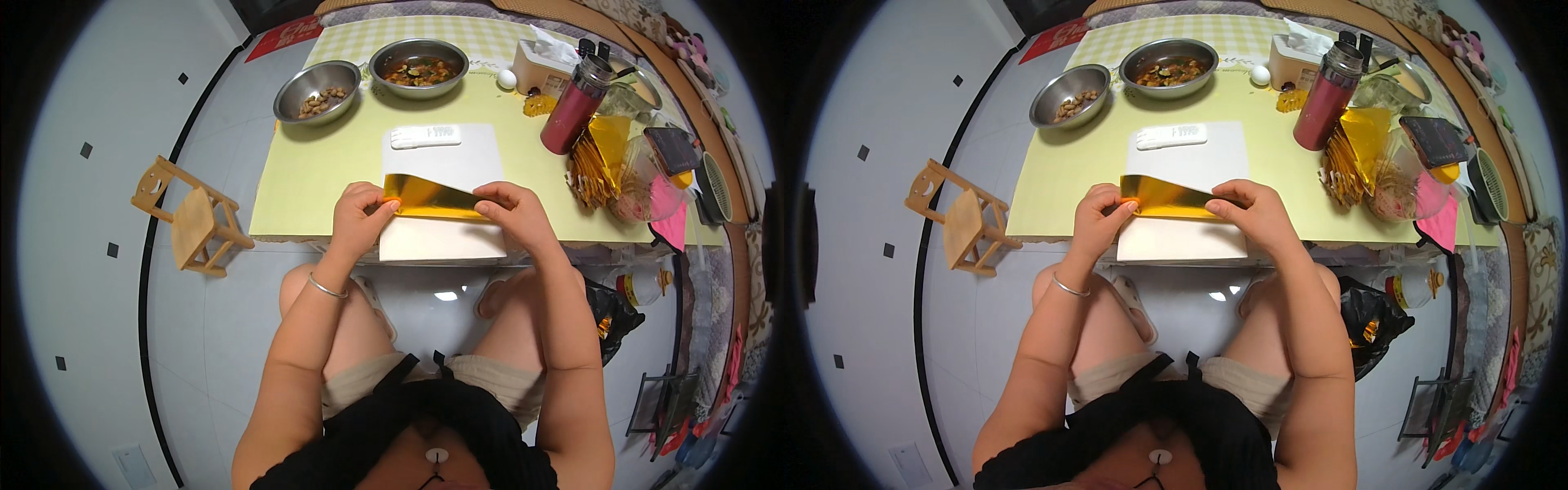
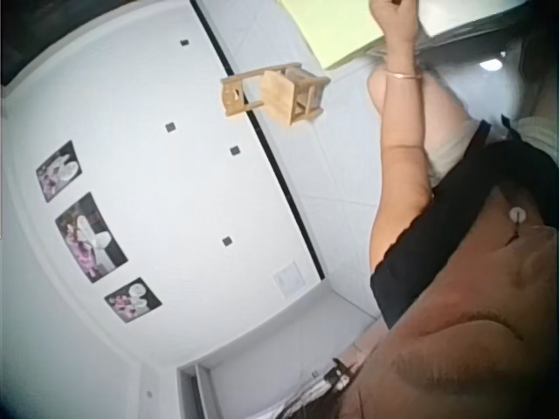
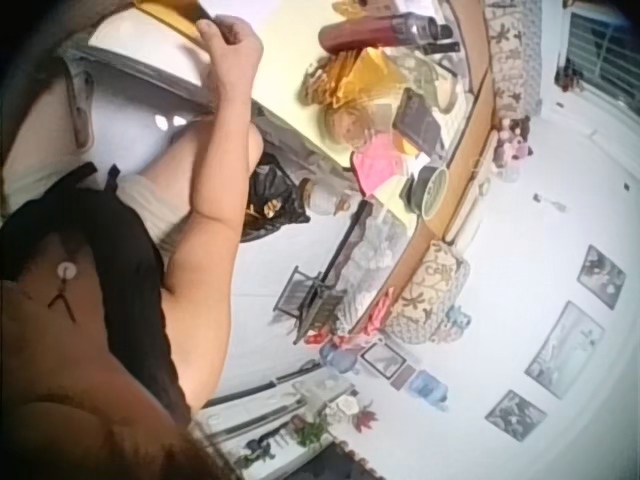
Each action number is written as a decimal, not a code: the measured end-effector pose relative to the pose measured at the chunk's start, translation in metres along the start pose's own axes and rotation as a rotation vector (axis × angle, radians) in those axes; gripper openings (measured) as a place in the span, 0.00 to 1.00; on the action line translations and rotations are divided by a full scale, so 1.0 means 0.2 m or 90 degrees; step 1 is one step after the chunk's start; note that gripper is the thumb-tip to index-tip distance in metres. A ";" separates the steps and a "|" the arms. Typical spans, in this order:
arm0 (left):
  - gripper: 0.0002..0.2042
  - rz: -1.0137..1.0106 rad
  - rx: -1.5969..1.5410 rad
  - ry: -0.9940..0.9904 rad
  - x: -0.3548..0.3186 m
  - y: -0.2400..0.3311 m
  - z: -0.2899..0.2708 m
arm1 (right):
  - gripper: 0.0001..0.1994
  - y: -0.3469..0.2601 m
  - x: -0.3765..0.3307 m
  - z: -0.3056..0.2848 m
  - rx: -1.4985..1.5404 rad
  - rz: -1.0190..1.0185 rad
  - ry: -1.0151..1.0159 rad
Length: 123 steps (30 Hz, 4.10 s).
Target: The person sits on the floor and repeatedly folds small, gold-colored sheets of paper into smaller rectangular shapes. They use a white rectangular board as a guide to ensure straight folds, pressing down on the creases with their fingers. The folded items are stacked on the table to the right.
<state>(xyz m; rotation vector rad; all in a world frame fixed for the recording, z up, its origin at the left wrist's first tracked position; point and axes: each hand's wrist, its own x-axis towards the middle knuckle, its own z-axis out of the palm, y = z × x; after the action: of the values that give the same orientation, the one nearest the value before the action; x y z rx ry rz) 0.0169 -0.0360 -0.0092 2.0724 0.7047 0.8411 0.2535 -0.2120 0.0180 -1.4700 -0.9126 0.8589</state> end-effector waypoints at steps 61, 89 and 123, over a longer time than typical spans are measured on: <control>0.20 0.057 0.317 -0.027 0.26 -0.09 -0.01 | 0.13 0.16 0.11 0.06 -0.262 -0.191 0.179; 0.05 -0.279 -0.279 -0.001 0.10 0.01 0.00 | 0.07 0.04 0.12 -0.01 0.042 0.144 0.133; 0.17 0.427 0.510 -0.182 0.11 0.17 0.08 | 0.19 0.15 0.06 0.19 -0.828 -0.544 0.112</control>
<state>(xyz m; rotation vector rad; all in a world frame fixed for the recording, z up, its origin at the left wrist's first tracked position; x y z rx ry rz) 0.0491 -0.0466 0.0183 3.1700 0.1649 0.6180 0.2263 -0.1868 -0.0149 -1.8276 -1.9077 -0.6599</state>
